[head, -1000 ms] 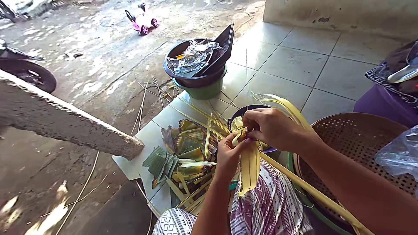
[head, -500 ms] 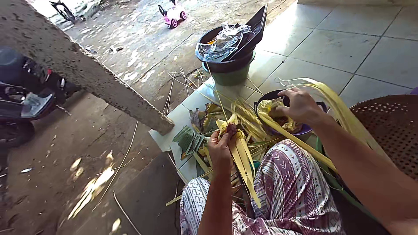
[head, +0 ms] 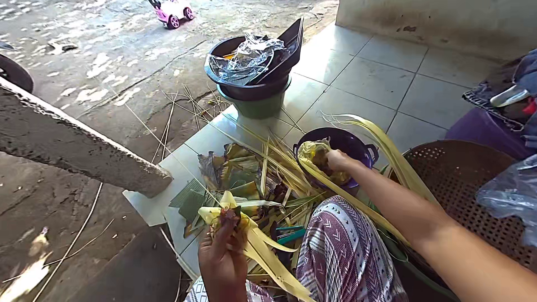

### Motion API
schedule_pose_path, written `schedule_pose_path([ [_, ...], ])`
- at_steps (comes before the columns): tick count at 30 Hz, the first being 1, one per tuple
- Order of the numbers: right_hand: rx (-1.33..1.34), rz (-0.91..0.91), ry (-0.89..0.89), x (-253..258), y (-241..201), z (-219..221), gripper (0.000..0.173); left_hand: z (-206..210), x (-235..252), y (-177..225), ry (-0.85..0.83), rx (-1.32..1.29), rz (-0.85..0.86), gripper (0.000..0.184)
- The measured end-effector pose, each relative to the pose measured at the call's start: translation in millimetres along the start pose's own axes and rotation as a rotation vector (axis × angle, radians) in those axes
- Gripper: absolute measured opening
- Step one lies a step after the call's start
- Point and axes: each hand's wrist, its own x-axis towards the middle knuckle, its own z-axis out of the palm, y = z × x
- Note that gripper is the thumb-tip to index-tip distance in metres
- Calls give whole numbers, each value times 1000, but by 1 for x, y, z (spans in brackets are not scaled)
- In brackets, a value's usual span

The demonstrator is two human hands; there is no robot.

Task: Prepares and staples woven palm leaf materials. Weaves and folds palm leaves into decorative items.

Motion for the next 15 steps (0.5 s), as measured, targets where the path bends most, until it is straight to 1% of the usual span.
schedule_pose_path([
  [1, -67, 41, -71, 13, 7, 10, 33, -1, 0, -1, 12, 16, -15, 30],
  [2, -100, 79, -84, 25, 17, 17, 36, -2, 0, 0, 28, 33, -29, 30],
  [4, -73, 204, -4, 33, 25, 14, 33, -9, 2, -1, 48, 63, -31, 33],
  [6, -66, 256, 60, 31, 22, 2, 29, -18, 8, -7, 51, 58, -12, 34],
  [8, -136, 288, 37, 31, 17, -1, 29, -21, 14, -17, 48, 35, -26, 35],
  [11, -198, 358, -9, 27, 1, 0, 36, -17, 18, -31, 34, 16, -89, 35],
  [13, -174, 392, 15, 21, -10, -1, 41, -16, 18, -36, 19, 36, -120, 35],
  [15, -154, 395, 47, 22, -8, 2, 41, -18, 16, -36, 1, 47, -122, 34],
])
